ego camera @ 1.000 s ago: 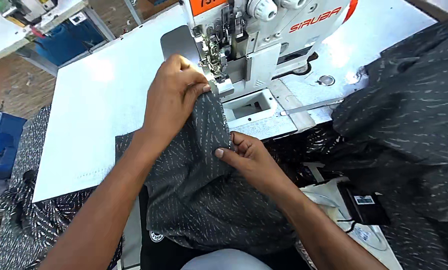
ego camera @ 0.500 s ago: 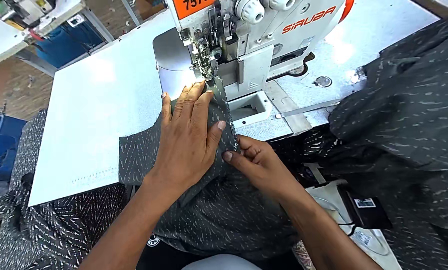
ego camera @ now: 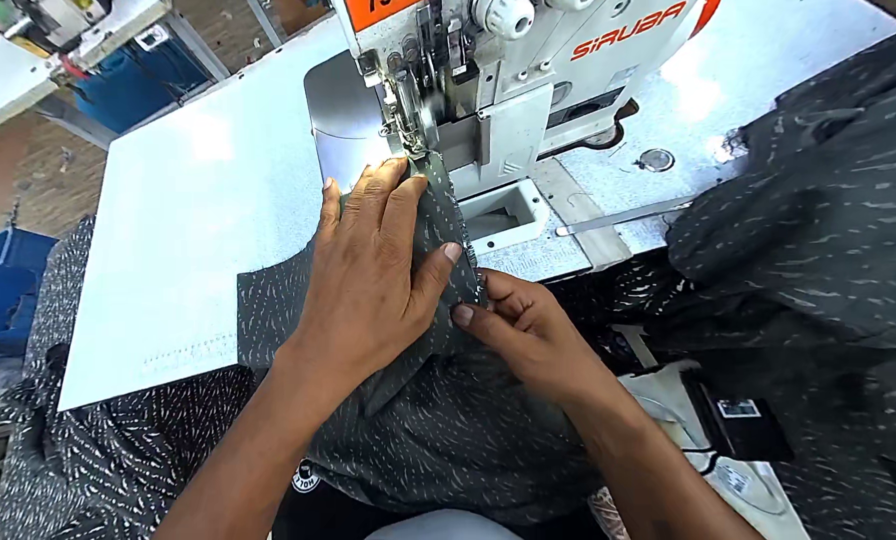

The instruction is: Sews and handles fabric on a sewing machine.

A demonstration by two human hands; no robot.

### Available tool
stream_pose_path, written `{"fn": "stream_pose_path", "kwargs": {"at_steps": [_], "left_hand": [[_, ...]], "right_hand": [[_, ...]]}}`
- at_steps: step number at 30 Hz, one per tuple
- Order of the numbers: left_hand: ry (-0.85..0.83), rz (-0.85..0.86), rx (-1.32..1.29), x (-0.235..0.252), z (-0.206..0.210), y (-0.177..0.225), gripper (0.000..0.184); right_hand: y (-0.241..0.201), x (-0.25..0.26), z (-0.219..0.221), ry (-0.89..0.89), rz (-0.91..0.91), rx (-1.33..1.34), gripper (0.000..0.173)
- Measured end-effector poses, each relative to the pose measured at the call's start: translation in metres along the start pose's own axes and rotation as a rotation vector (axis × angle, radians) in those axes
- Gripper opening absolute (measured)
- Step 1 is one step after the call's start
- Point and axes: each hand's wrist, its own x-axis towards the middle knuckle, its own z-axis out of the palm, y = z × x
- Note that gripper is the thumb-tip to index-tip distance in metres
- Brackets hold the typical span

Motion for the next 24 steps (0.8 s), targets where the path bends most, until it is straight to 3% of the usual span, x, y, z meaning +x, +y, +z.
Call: {"fn": "stream_pose_path", "kwargs": {"at_steps": [5, 15, 19, 21, 24], "left_hand": [[-0.024, -0.027, -0.095, 0.015, -0.003, -0.017, 0.063], [-0.056, -0.084, -0.225, 0.076, -0.003, -0.095, 0.053], [0.235, -0.093, -0.288, 0.017, -0.009, -0.098, 0.049], [0.185, -0.221, -0.257, -0.035, -0.008, -0.104, 0.054], [-0.035, -0.418, -0.067, -0.099, 0.0, -0.124, 0.073]], "right_hand": [[-0.007, 0.015, -0.004, 0.02, -0.048, 0.007, 0.015], [-0.012, 0.035, -0.002, 0.008, -0.032, 0.043, 0.011], [-0.005, -0.003, -0.001, -0.056, 0.029, 0.033, 0.018], [0.014, -0.03, -0.007, -0.115, 0.127, 0.039, 0.013], [0.03, -0.066, -0.017, -0.201, 0.261, 0.038, 0.006]]}}
